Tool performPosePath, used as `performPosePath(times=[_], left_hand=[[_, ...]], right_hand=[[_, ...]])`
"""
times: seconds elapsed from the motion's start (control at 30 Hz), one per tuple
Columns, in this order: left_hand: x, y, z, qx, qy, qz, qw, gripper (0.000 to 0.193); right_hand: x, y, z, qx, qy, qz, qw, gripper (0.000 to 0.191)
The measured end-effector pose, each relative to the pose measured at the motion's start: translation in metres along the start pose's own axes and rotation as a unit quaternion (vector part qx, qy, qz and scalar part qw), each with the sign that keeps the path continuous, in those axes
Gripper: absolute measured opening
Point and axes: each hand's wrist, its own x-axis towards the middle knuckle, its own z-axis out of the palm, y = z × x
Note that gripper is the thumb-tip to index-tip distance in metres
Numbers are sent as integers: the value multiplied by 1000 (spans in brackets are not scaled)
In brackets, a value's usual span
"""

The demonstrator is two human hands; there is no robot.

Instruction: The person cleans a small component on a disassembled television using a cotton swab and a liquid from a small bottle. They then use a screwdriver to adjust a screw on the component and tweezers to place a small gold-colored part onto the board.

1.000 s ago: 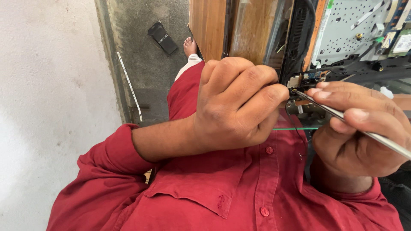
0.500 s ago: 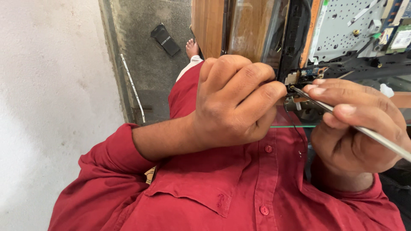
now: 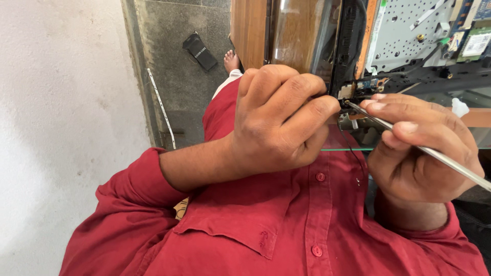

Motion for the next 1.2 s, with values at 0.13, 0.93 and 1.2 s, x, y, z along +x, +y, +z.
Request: performPosePath(times=[0.13,0.93,1.2], left_hand=[[0,1,0,2,3,4,1000,18],[4,9,0,14,10,4,1000,19],[-2,8,4,4,25,23,999,19]], right_hand=[[2,-4,0,-5,0,4,1000,10],[22,-5,-5,9,-22,-45,999,16],[25,-12,-13,-18,-44,-23,999,13]])
